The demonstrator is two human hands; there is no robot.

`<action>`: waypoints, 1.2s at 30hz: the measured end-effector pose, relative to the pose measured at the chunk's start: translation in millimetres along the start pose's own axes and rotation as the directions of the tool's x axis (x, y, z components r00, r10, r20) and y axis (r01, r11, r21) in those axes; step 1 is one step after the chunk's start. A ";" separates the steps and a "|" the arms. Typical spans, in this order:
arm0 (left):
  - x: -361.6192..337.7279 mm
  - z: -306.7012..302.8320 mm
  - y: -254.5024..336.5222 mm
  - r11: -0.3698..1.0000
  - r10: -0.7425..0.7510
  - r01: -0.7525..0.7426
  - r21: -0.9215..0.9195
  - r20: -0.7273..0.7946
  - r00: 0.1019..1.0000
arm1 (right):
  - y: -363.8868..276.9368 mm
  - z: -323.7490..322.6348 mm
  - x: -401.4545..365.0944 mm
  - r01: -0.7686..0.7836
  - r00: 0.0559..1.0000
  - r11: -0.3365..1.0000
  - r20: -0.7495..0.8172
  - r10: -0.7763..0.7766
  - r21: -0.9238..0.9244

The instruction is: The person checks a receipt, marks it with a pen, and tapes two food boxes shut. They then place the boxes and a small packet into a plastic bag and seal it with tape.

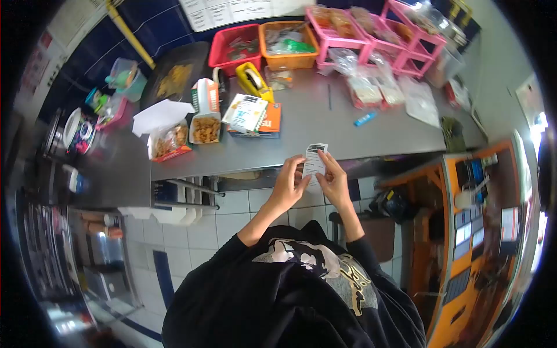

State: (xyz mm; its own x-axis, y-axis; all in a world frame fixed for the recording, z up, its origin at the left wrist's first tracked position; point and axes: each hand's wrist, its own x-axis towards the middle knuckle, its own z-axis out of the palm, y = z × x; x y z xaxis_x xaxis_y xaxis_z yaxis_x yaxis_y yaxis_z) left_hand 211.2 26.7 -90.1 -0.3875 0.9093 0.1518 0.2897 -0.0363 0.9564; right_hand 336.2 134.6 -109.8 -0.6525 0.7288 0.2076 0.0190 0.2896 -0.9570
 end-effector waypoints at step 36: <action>-85.2 -342.8 -196.3 0.500 -0.045 0.160 0.851 -0.160 0.986 | -4.1 401.9 157.6 0.604 0.768 0.636 0.564 -0.304 -0.480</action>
State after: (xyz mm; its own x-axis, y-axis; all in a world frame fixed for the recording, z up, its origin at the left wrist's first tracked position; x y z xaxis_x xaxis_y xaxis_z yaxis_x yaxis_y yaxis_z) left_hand -112.6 -185.8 -205.3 -0.5348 0.8321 0.1468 0.8275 0.4806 0.2902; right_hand -71.2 -1.1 -154.7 -0.9339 0.1218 0.3360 -0.0186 0.9223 -0.3861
